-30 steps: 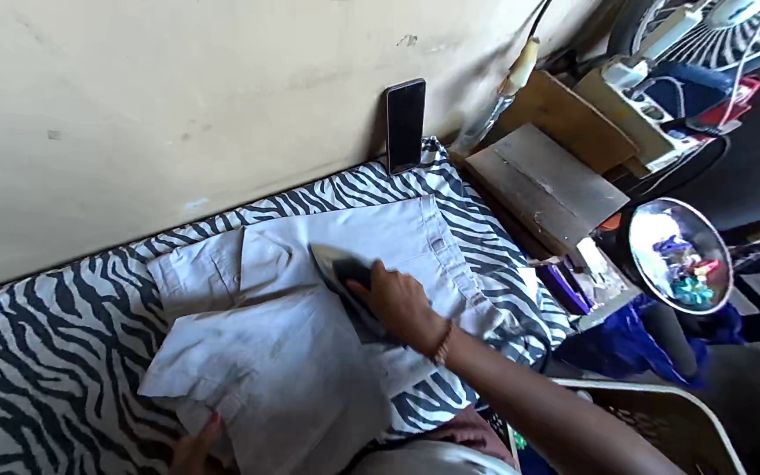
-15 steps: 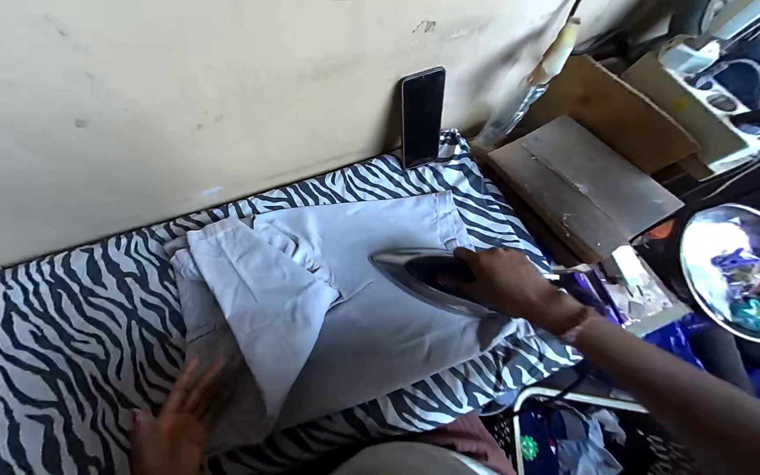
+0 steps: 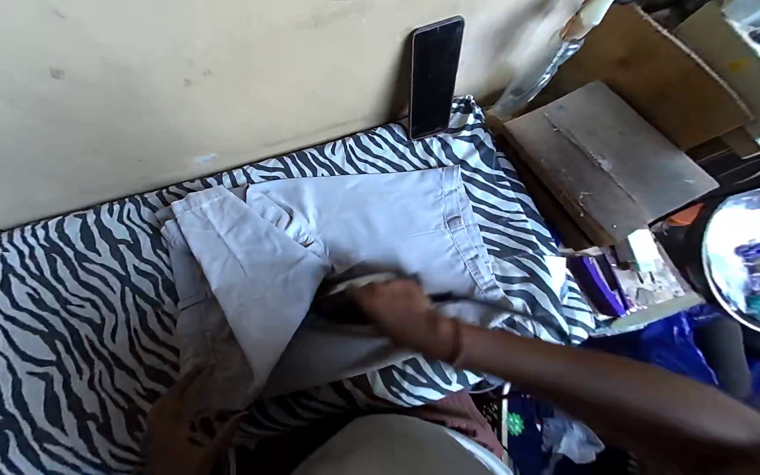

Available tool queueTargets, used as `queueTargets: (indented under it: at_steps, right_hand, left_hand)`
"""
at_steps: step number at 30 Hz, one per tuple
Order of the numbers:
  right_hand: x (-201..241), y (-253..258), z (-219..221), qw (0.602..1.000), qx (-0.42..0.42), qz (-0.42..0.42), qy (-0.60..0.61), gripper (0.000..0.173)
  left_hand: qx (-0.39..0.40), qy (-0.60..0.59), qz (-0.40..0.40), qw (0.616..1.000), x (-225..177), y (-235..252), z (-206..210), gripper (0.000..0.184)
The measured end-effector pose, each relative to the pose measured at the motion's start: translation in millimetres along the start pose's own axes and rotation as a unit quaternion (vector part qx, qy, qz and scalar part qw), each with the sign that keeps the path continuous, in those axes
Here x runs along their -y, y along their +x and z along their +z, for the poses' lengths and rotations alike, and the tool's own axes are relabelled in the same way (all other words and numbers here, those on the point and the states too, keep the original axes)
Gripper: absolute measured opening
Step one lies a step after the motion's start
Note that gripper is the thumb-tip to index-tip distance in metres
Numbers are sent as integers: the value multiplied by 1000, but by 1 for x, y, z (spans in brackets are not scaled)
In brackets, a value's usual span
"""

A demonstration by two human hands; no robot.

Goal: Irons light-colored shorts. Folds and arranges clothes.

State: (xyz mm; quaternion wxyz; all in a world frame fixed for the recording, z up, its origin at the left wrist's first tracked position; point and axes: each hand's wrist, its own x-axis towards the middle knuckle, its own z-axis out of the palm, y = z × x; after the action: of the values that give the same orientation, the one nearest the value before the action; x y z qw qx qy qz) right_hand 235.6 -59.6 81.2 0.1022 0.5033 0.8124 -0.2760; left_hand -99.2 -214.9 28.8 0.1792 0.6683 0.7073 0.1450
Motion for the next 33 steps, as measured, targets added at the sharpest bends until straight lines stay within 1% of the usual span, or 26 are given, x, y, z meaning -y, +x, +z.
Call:
queueTargets:
  at_steps: [3,4,5,7,8,10,11,12,13,14,15,16,17,19,20,21,22,23,25,26,28,29,30,31,32,33]
  right_hand:
    - [-107,-17,-17,993,-76,79,-50,29]
    - [-130,-24,-24,989,-85,104,-68,28]
    - [-141,-28,-30,986,-85,121,-81,28]
    - [-130,-28,-33,988,-52,108,-97,24]
    - [-112,-24,-31,992,-25,76,-98,26]
    - [-55,-14,-10,997,27,-15,-68,33]
    - [-21,-15,6,997,32,-52,-48,34]
    - [11,-20,20,996,38,-71,-33,33]
    - [34,-26,29,995,62,-72,-13,31]
    - [45,-33,34,995,79,-55,9,29]
    - [44,-39,36,997,69,-25,24,25]
    - [31,-46,38,999,37,18,35,25]
    - [11,-53,36,997,5,69,40,28]
    - [-45,-69,24,984,-25,174,35,36]
    - [-71,-78,17,977,-32,208,29,36]
    - [-90,-84,13,974,-40,220,18,33]
    - [-97,-86,10,975,-36,219,12,32]
    - [-94,-86,11,978,-27,206,14,32]
    - [-62,-75,17,988,-5,154,24,36]
    - [-39,-68,22,992,2,121,28,37]
    - [8,-55,35,998,7,64,27,31]
    - [22,-51,40,998,5,50,24,28]
    - [28,-49,41,998,5,50,27,26]
    - [23,-48,40,997,-12,64,32,27]
    - [11,-49,35,994,-28,97,36,30]
    - [-8,-51,29,987,-50,146,39,34]
  left_hand:
    - [-22,14,18,1000,-9,-4,20,85]
    - [-27,22,18,999,-11,-4,25,83]
    - [-30,31,16,999,-12,-3,27,81]
    - [-28,18,13,999,-16,6,19,79]
    - [-27,-12,14,999,-19,14,13,74]
    - [-37,-85,7,996,-26,31,0,57]
    - [-45,-117,-8,992,-32,40,-5,50]
    - [-45,-148,-33,987,-39,48,-7,47]
    - [-32,-173,-60,983,-48,53,-7,47]
    - [-18,-192,-79,978,-57,56,-5,47]
    - [-6,-205,-90,975,-63,57,-1,47]
    - [2,-211,-97,973,-66,56,5,48]
    - [9,-213,-102,972,-64,53,13,48]
    - [16,-222,-111,968,-54,46,29,45]
    - [13,-235,-114,965,-50,43,34,44]
    - [7,-252,-118,960,-47,42,36,43]
    - [5,-272,-127,954,-44,42,35,43]
    - [13,-300,-144,943,-42,45,31,46]
    - [17,-358,-163,919,-40,66,19,53]
    - [11,-379,-170,910,-41,83,12,54]
    - [-10,-429,-199,881,-40,121,-1,50]
    - [-24,-455,-217,863,-38,140,-6,48]
    - [-29,-485,-235,842,-35,158,-9,46]
    - [-30,-514,-254,819,-32,175,-12,44]
    - [-32,-536,-273,798,-31,190,-14,42]
    - [-37,-543,-285,789,-31,203,-14,41]
